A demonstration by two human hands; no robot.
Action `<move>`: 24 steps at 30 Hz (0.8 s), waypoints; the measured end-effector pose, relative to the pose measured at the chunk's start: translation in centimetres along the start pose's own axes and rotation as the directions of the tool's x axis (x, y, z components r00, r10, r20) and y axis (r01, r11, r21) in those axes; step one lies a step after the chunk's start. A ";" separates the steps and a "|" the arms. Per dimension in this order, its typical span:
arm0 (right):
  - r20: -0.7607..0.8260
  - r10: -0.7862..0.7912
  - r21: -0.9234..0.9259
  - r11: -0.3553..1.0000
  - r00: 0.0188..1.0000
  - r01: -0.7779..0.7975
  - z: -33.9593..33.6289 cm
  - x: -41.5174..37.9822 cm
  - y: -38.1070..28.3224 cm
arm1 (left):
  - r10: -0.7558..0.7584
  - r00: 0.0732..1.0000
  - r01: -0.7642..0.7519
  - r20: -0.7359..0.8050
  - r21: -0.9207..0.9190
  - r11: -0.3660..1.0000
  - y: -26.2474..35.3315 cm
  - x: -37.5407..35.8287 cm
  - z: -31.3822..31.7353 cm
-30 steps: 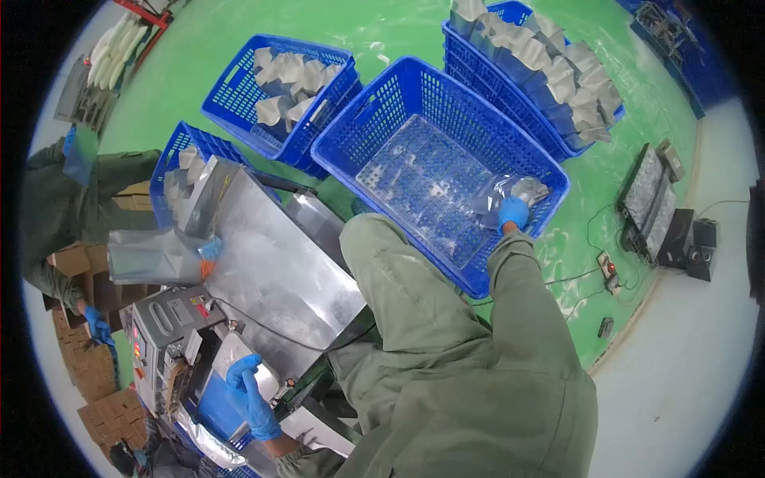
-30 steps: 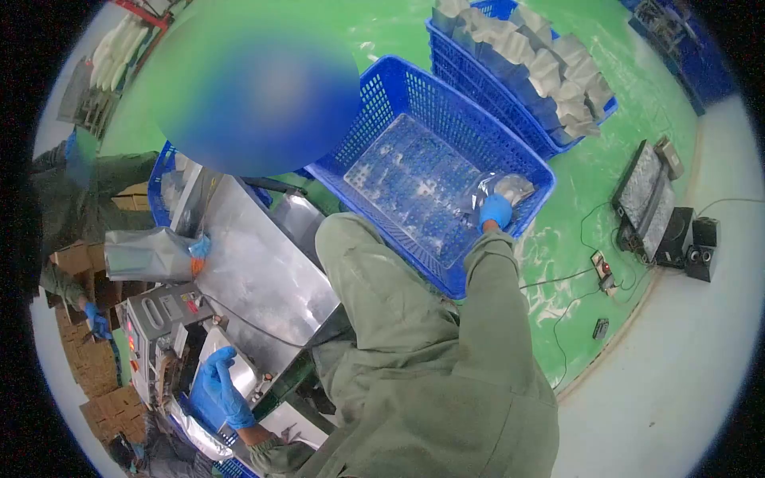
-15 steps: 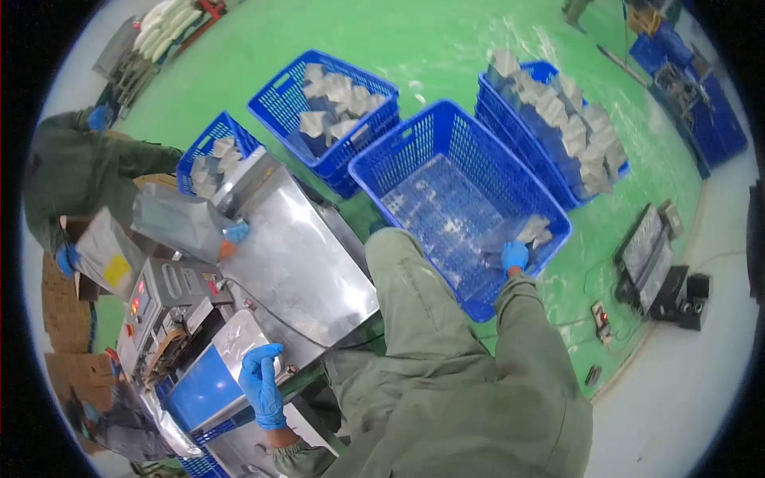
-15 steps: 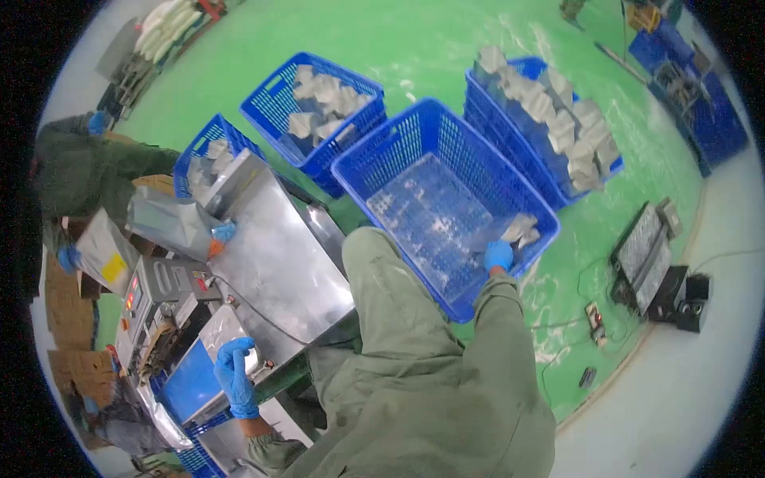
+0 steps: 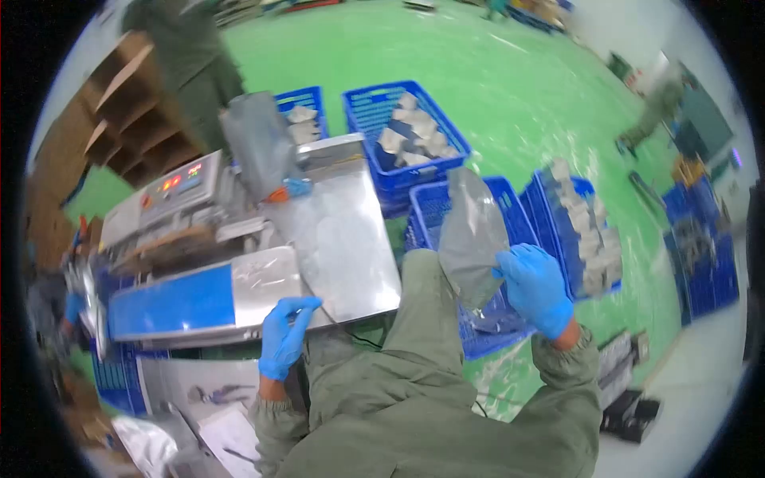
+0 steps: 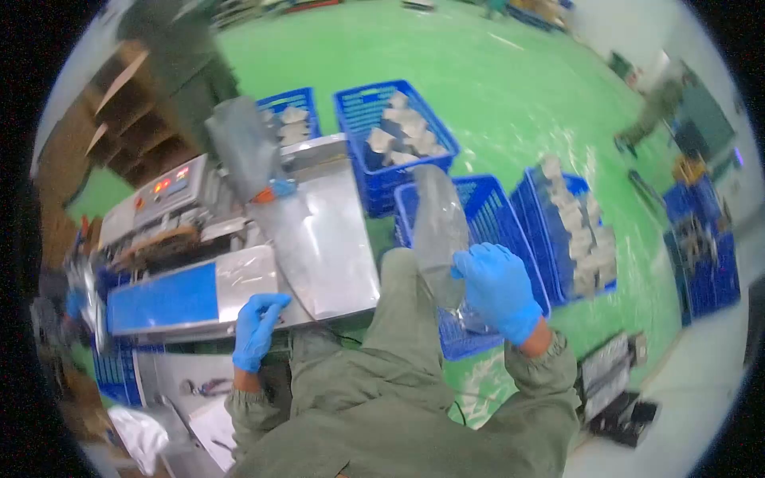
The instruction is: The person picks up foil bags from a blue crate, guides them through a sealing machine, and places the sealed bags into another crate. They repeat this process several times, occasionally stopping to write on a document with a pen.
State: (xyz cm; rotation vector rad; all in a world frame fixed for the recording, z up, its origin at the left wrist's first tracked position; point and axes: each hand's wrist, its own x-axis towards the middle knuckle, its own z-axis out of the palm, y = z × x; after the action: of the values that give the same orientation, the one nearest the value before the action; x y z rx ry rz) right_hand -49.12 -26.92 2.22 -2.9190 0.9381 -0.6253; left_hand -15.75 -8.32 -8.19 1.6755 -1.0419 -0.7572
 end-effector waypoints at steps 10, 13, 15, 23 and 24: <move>-0.358 -0.472 0.186 0.810 0.806 0.557 -2.6 18.5 -12.6 | 0.413 0.779 -0.513 -0.473 -0.100 0.853 4.6 5.3 -8.4; -0.365 -0.490 0.379 0.698 0.791 0.607 3.4 20.2 -14.4 | 0.247 0.809 -0.415 -0.533 -0.221 0.883 3.9 3.9 -11.3; -0.449 -0.381 0.441 0.692 0.808 0.572 6.0 19.6 -16.5 | 0.163 0.774 -0.403 -0.612 -0.278 0.872 2.7 4.0 -11.7; -0.264 0.149 0.819 0.556 0.953 0.140 12.1 15.8 -18.9 | 0.174 0.583 -0.412 -0.794 -0.104 0.905 3.6 5.1 -10.2; -0.264 0.142 0.827 0.543 0.954 0.148 12.7 15.4 -19.4 | 0.228 0.477 -0.456 -0.849 -0.017 0.890 3.9 5.3 -10.2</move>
State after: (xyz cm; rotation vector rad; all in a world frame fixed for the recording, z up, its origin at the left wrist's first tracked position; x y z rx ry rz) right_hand -22.14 -21.04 -1.26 -1.9542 0.4115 -1.1543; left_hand -5.81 -9.50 -1.31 1.2769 -0.5104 0.2308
